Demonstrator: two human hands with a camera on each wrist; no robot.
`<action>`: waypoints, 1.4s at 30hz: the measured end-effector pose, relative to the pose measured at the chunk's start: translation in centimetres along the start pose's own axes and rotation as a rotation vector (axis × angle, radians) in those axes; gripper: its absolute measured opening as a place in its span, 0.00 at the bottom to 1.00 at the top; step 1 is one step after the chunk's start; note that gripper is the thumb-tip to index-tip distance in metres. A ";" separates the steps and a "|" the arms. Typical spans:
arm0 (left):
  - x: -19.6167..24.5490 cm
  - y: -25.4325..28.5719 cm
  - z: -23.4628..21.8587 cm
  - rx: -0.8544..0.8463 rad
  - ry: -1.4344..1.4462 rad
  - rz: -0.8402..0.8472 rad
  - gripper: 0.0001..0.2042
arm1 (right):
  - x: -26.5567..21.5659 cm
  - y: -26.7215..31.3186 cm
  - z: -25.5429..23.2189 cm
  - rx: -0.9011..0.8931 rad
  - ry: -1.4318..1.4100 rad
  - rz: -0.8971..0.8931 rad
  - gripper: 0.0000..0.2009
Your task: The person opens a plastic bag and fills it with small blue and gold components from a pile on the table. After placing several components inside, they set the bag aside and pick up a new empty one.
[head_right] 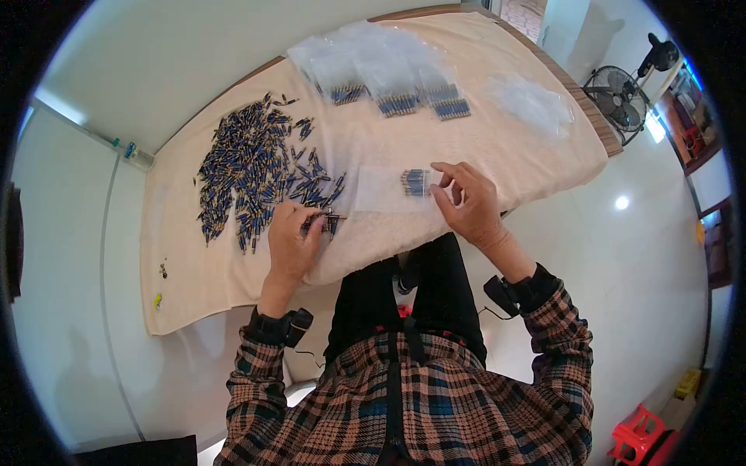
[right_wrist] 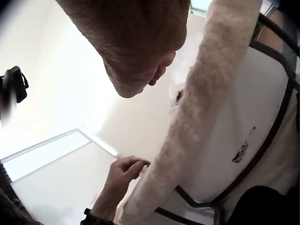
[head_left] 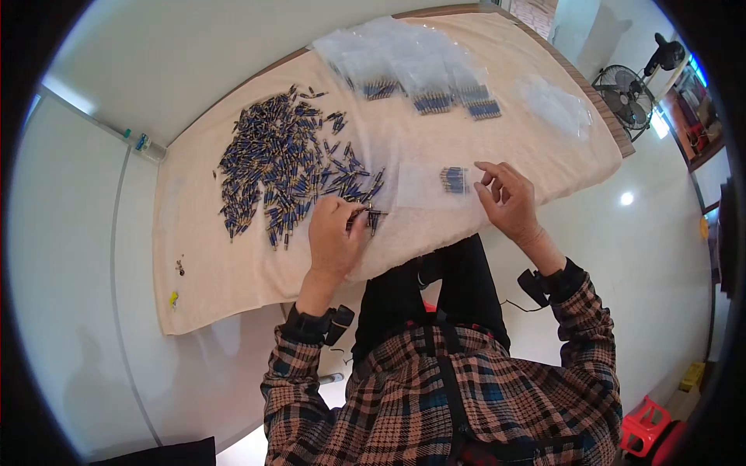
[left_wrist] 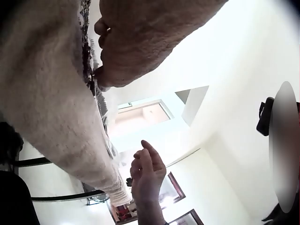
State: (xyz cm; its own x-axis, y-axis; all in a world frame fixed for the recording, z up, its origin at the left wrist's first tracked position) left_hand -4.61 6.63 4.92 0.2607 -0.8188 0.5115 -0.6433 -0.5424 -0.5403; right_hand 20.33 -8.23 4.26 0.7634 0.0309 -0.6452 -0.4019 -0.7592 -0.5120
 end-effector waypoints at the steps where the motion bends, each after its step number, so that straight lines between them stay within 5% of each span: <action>1: 0.0 -0.2 0.1 0.001 0.001 0.001 0.10 | -0.8 0.0 0.1 0.034 -0.010 -0.019 0.15; 8: -0.4 -0.8 1.6 -0.175 -0.075 -0.116 0.06 | -5.9 0.1 4.9 -0.091 -0.109 -0.074 0.12; 10: -0.5 -0.6 1.6 -0.168 -0.040 -0.094 0.06 | -6.6 0.1 7.2 -0.095 -0.100 -0.216 0.09; 19: -1.4 0.4 1.1 -0.138 0.199 -0.152 0.06 | -7.1 -0.7 12.5 -0.217 0.046 -0.260 0.08; 23: -1.2 0.9 0.9 -0.136 0.184 -0.206 0.08 | -6.3 -0.6 11.1 -0.194 -0.116 -0.117 0.07; 26: -0.2 0.7 0.7 -0.152 0.098 -0.222 0.10 | -5.5 -0.4 10.1 -0.128 -0.374 0.182 0.06; 31: 0.1 0.1 1.3 -0.208 -0.118 -0.233 0.11 | -4.8 0.1 10.8 -0.084 -0.435 0.222 0.05; 35: 0.1 -0.2 2.1 -0.235 -0.200 -0.276 0.10 | -5.2 0.2 10.5 -0.060 -0.294 0.064 0.08; 42: 0.4 -0.2 2.4 -0.216 -0.216 -0.311 0.11 | -4.9 0.4 10.5 -0.239 -0.431 0.229 0.07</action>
State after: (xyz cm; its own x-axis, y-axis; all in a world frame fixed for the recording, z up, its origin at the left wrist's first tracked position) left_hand -2.65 5.97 3.67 0.5958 -0.6555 0.4640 -0.6400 -0.7366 -0.2188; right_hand 11.13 -1.82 1.23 0.3732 0.0730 -0.9249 -0.3692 -0.9029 -0.2202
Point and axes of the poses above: each hand's wrist, its own y-axis away from the middle knuckle, its own z-axis out of the palm, x = y × z, the point moved 4 cm from there along -y, towards the middle knuckle, and after that the axes turned 7 degrees about y, right-handed, at the moved point
